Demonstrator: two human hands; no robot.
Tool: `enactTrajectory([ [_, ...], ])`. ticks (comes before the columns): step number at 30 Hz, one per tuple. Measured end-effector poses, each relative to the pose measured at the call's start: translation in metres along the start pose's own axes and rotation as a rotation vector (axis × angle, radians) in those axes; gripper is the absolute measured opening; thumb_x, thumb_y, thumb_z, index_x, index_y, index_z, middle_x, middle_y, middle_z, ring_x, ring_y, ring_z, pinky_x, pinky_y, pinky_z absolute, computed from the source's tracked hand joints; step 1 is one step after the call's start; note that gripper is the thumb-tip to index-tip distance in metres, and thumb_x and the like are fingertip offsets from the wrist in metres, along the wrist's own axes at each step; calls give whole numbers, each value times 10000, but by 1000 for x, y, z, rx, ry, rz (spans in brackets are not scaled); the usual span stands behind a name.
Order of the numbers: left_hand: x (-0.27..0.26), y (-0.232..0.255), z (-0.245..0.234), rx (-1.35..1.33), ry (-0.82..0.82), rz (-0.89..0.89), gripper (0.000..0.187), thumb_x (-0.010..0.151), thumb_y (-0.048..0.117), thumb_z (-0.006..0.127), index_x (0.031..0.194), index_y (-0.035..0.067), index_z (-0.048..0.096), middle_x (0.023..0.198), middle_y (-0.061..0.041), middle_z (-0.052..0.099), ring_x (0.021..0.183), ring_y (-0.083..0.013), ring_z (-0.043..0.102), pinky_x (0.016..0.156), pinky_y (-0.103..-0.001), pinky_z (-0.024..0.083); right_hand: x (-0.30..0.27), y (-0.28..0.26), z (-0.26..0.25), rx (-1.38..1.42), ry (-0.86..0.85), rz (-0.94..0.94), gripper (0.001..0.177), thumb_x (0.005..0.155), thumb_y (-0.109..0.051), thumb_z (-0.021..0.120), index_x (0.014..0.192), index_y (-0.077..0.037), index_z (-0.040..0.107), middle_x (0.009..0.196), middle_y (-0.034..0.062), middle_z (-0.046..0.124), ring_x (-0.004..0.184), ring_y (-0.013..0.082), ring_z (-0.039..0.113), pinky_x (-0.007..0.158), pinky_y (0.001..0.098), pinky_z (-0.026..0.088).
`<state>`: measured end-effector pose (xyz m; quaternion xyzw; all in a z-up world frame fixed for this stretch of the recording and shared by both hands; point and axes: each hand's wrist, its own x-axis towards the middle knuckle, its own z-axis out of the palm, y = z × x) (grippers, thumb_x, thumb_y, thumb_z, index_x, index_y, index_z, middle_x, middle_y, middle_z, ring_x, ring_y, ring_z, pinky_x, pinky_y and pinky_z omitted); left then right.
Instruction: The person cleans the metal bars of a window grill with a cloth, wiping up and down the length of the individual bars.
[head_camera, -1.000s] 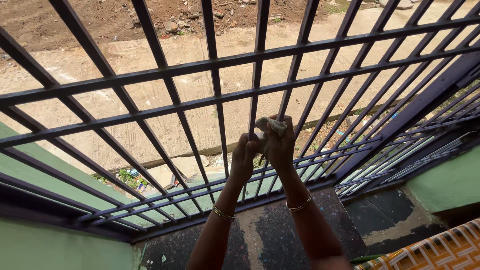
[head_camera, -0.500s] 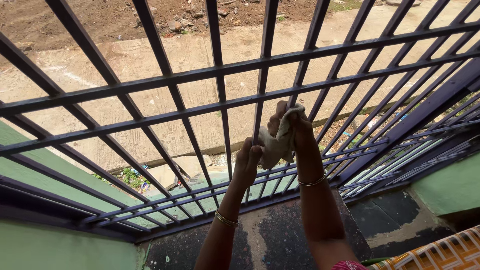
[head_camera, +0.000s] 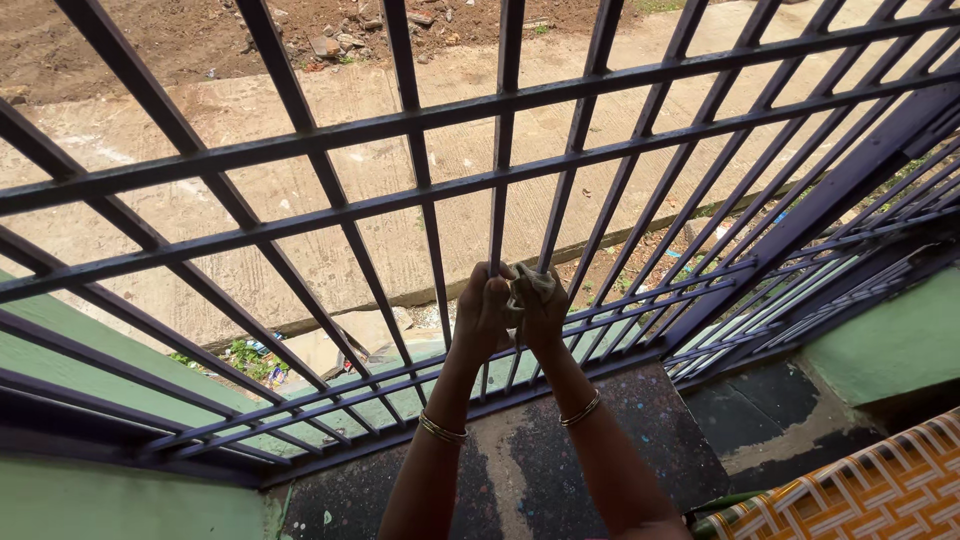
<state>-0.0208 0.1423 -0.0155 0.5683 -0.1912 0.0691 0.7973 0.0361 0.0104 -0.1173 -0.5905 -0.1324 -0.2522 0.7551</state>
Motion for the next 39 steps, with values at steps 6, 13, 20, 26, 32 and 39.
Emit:
enactTrajectory([
  [6,-2,14,3,233,21,189,274,1142,309,432,1141,71,567,862,31,544,777,-43,522,692,-233,455,-34,-27,12,-407,0,-94,246,1036,-169,587,1184,-13,467,953,88,720,859,187,742,700,277,564],
  [13,-3,15,1,215,25,108,281,1124,326,433,1140,86,578,764,62,454,698,-27,439,618,-225,372,-55,-85,11,-972,-143,-341,573,894,-184,733,1350,8,445,1110,214,594,1007,401,628,866,500,509],
  [20,0,16,0,193,5,147,266,1134,306,440,1149,76,572,788,55,450,704,-27,417,626,-216,357,-42,-97,0,-1044,-288,-260,497,902,-188,750,1285,14,505,1005,182,663,950,380,670,853,500,516],
  [26,2,11,0,205,-6,149,263,1132,301,438,1153,74,569,795,57,448,715,-29,419,642,-214,364,-6,-101,-19,-857,-510,125,283,858,-113,750,1133,-78,697,897,139,777,856,272,780,721,395,598],
  [32,0,11,1,156,5,95,276,1132,318,442,1136,72,566,770,60,412,702,-36,391,626,-229,341,19,-103,-35,-692,-808,184,444,838,-30,728,1270,-83,639,996,131,779,933,259,788,805,372,628],
  [39,0,16,1,187,21,99,285,1121,319,442,1140,64,566,745,67,410,670,-32,382,599,-227,329,-45,-85,-13,-1073,-360,-47,591,787,78,690,1364,6,584,1021,213,731,985,368,723,826,456,604],
])
